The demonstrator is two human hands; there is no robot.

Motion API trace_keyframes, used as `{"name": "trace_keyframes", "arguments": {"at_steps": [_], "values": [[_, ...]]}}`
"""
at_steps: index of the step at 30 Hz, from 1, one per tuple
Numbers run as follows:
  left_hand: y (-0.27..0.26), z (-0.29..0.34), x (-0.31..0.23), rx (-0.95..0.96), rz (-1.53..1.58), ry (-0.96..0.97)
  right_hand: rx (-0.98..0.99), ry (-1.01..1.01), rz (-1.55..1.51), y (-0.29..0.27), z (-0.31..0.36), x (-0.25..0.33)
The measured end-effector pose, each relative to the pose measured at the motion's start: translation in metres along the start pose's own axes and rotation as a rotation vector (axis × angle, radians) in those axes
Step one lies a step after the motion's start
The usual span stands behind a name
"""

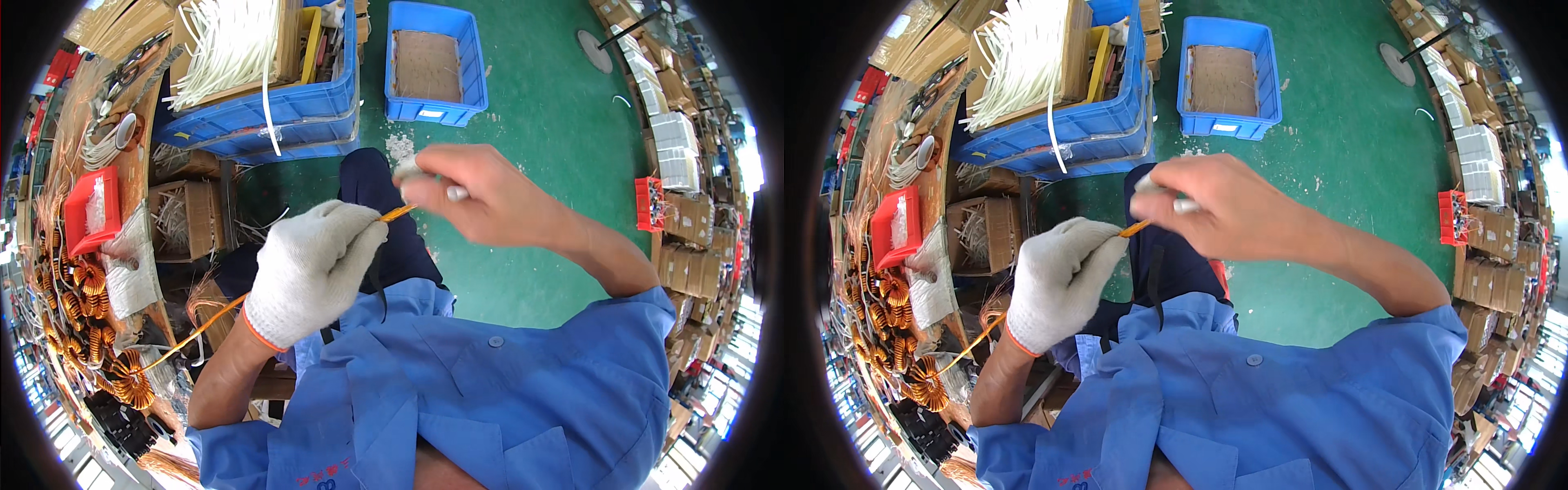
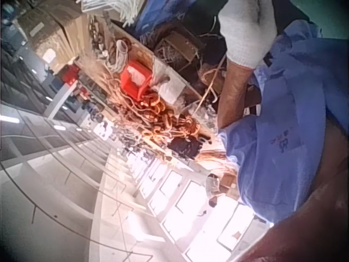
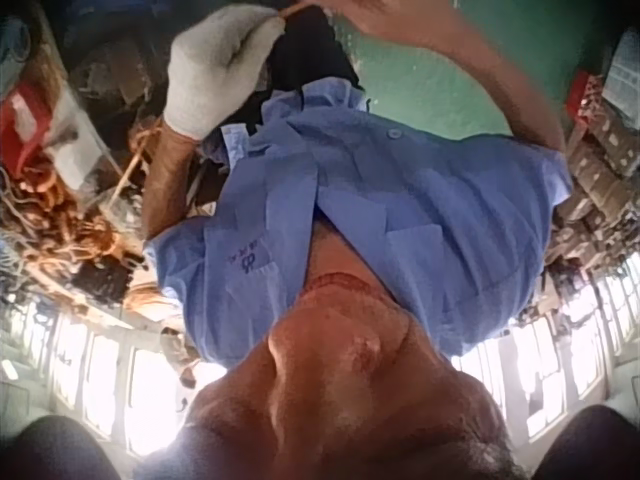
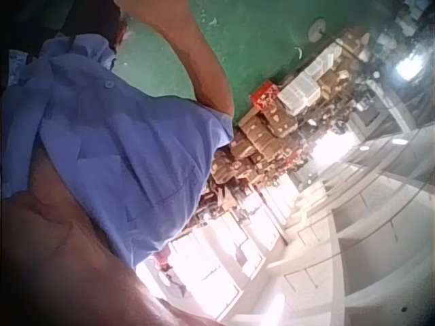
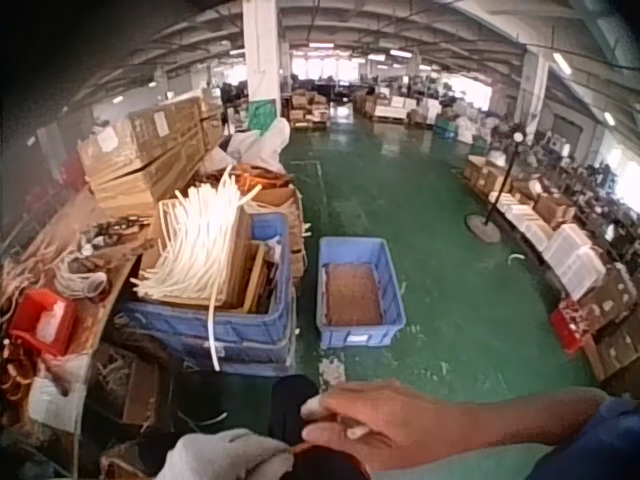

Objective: Wrapping copper tape around an electromagnetic coil and insulating wires on a fabrication floor.

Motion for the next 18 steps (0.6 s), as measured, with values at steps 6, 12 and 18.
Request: {"name": "trace_keyframes", "arguments": {"at_steps": [6, 12, 18], "values": [[0.001, 0.004, 0.01, 0.078, 0.238, -0.116, 0.238, -0.326, 0.41, 0.026, 0.011, 0.034], [-0.005, 0.006, -0.016, -0.032, -0.462, 0.215, 0.147, 0.365, -0.598, 0.026, -0.001, -0.016], [0.025, 0.017, 0.016, -0.117, -0.611, 0.182, 0.2, 0.809, -0.612, 0.033, -0.025, -0.056]]}}
Point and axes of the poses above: each hand's wrist, its own z-axis away from the middle knuckle, its own y-axis out of the palm, x = y × z, the point moved 8 cm from there along -z, towards the middle knuckle, and after that the axes turned 14 degrees about -z, right-handed, at the moved point
